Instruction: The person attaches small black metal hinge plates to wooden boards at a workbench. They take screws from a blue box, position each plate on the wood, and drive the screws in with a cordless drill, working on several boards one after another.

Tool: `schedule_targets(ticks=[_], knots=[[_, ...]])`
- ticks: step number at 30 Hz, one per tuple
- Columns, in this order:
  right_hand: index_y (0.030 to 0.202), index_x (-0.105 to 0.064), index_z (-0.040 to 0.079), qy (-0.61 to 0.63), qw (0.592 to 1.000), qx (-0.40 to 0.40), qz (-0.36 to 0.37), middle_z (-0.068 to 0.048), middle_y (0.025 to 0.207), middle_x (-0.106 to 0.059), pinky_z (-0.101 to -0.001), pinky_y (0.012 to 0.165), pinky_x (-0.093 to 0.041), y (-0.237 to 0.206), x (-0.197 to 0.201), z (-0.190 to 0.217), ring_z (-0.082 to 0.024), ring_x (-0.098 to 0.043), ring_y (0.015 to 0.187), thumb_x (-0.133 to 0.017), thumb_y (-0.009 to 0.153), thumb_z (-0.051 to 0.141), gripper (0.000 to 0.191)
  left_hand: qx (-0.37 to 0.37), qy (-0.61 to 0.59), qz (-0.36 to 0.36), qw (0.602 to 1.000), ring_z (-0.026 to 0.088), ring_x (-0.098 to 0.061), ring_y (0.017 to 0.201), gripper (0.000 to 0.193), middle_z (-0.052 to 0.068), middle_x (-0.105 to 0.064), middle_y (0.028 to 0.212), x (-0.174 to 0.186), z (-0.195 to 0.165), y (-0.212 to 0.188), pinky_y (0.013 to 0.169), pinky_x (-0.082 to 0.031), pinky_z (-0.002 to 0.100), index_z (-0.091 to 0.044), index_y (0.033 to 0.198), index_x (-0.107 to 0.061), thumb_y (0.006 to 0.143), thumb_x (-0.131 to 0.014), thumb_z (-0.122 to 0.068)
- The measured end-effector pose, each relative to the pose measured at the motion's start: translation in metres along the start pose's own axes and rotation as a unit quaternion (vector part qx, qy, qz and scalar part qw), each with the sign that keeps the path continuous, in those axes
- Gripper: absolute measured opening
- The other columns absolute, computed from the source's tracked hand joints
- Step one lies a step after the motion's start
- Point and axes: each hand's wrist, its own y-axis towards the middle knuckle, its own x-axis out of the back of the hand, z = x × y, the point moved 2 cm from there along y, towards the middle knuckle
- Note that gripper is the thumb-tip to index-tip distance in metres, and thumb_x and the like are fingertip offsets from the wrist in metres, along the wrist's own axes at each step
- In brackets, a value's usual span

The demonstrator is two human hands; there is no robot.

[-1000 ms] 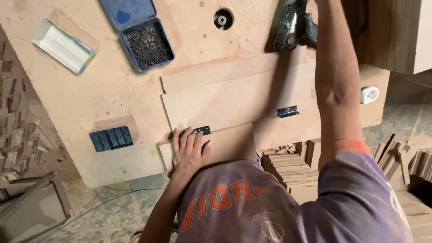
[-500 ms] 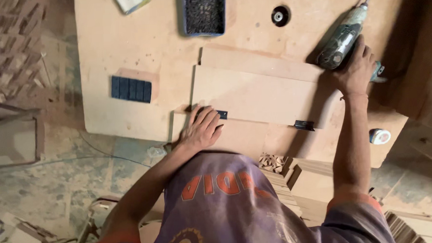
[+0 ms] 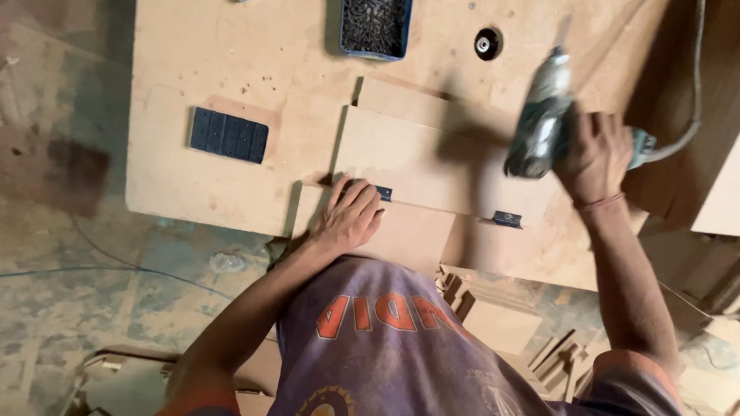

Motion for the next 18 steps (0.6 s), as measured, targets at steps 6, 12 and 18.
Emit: schedule_targets(ticks=[6,12,18], knots=[[0.131,-0.069,0.000,0.098,0.993,0.072,-0.001,-0.013,0.091,-0.064,-0.0403,0.070,-0.043,-0.015,0.042,0.079,-0.027,-0.060,0.081,-0.075,0.085,0.014,0.048,-0.007,-0.013,-0.010,1.000,0.029,-0.056,0.123,0.032,0.014,-0.064,0.118,0.007,0.002,-0.001,0.117,-0.034,0.056,0.000,0.109,-0.069,0.091,-0.071,-0.027],[0.126,-0.068,-0.004,0.254,0.959,0.064,0.104,-0.014,0.088,-0.071,-0.0404,0.069,-0.054,-0.052,0.059,0.114,-0.026,-0.068,0.076,-0.074,0.082,0.015,0.049,-0.009,-0.033,-0.055,0.998,0.031,-0.056,0.125,0.028,0.013,-0.064,0.119,0.010,0.006,-0.004,0.119,-0.033,0.057,0.002,0.106,-0.073,0.095,-0.068,-0.023],[0.117,-0.068,0.002,0.406,0.890,0.056,0.202,-0.017,0.101,-0.076,-0.0336,0.070,-0.063,-0.076,0.062,0.137,-0.024,-0.078,0.079,-0.075,0.085,0.020,0.038,-0.002,-0.050,-0.018,0.999,0.032,-0.056,0.126,0.026,0.013,-0.065,0.123,0.003,0.011,-0.010,0.118,-0.034,0.056,0.002,0.108,-0.072,0.097,-0.064,-0.020]])
